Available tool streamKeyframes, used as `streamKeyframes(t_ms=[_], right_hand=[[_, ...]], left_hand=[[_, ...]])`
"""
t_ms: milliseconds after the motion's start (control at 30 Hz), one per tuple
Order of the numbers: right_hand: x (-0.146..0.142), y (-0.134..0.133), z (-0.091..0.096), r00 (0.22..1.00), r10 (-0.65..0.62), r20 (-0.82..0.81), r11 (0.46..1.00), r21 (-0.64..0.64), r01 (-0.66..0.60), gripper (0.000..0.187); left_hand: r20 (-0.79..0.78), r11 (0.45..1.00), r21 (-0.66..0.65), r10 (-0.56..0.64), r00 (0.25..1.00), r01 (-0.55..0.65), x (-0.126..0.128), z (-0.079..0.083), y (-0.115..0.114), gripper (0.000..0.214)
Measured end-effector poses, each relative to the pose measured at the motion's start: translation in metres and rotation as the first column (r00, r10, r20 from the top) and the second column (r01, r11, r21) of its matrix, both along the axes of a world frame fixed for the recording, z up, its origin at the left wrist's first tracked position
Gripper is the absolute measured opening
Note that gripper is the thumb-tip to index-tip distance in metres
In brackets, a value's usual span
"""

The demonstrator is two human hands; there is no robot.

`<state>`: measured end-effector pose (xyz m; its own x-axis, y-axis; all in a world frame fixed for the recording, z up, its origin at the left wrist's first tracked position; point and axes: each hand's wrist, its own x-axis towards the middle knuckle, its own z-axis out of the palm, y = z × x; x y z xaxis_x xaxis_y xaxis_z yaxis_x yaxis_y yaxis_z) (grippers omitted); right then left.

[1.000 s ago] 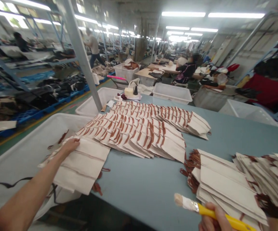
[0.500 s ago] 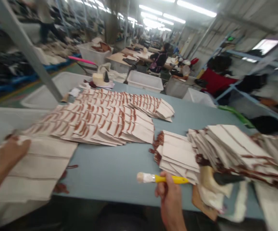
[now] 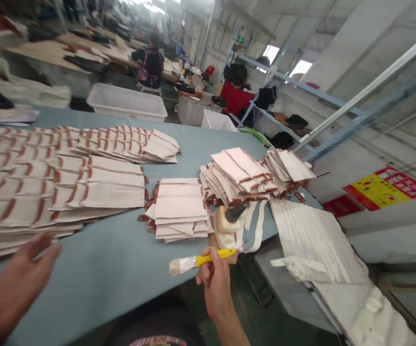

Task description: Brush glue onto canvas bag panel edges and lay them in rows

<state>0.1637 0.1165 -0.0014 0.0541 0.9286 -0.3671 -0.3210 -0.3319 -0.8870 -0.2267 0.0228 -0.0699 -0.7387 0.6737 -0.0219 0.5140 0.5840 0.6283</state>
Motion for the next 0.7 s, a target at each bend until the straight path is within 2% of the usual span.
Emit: streamKeyframes(t_ms=[167, 233, 333, 467, 700], right_hand=[[0.059, 0.011, -0.007, 0.989, -0.149, 0.010, 0.989, -0.017, 0.149, 0.060], [0.080, 0.013, -0.012, 0.981, -0.195, 0.013, 0.980, -0.026, 0.195, 0.061], [0.109, 0.015, -0.020, 0.968, -0.249, 0.022, 0.966, -0.072, 0.250, 0.065], [0.137, 0.020, -0.033, 0.946, -0.323, 0.030, 0.938, -0.120, 0.324, 0.068], [0.153, 0.047, -0.036, 0.941, -0.339, -0.004, 0.929, -0.161, 0.334, 0.070]], left_hand=[[0.162, 0.972, 0.093, -0.227, 0.960, 0.214, 0.093, -0.043, 0.113, 0.042], [0.158, 0.963, 0.084, -0.266, 0.951, 0.256, 0.114, -0.052, 0.152, 0.042], [0.121, 0.967, 0.023, -0.253, 0.960, 0.252, 0.128, -0.060, 0.196, 0.044], [0.076, 0.976, -0.066, -0.204, 0.976, 0.209, 0.130, -0.068, 0.231, 0.042], [0.002, 0.990, -0.045, -0.137, 0.991, 0.137, 0.113, -0.064, 0.256, 0.039]])
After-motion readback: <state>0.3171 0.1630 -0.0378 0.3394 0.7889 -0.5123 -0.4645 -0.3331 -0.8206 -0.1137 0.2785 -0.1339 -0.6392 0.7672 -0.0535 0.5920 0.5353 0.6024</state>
